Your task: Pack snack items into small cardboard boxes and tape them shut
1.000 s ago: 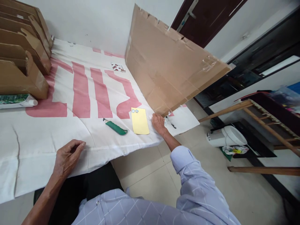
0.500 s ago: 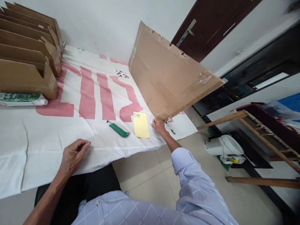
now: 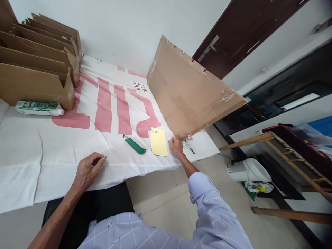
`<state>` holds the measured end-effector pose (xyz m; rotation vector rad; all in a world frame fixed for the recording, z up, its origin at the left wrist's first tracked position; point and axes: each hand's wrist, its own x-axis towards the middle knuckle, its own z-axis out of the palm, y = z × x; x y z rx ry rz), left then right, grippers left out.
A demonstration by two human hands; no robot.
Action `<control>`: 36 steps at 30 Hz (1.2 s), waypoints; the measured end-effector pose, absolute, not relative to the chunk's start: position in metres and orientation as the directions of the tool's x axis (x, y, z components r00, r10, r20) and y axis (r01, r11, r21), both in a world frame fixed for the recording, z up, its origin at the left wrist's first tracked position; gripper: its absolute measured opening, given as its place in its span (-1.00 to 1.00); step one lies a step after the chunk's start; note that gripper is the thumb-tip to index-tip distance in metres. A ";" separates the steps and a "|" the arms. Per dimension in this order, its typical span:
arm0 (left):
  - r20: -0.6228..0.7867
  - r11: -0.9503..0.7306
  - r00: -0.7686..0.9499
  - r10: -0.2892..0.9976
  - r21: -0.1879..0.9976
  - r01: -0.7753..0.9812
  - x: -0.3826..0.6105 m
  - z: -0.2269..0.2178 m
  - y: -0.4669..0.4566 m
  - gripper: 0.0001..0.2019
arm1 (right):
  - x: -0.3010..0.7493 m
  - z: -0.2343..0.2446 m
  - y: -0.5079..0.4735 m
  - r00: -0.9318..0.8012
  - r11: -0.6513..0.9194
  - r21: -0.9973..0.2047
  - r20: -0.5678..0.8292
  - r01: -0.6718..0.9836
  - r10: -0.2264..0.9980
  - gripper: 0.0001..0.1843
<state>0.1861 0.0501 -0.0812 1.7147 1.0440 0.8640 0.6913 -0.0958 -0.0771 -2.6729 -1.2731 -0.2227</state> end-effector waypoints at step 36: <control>0.129 -0.273 0.402 0.906 0.906 0.323 0.189 -0.085 0.053 -0.64 | 0.691 -0.078 -0.092 0.654 -0.602 -0.257 0.349 0.756 0.671 -0.83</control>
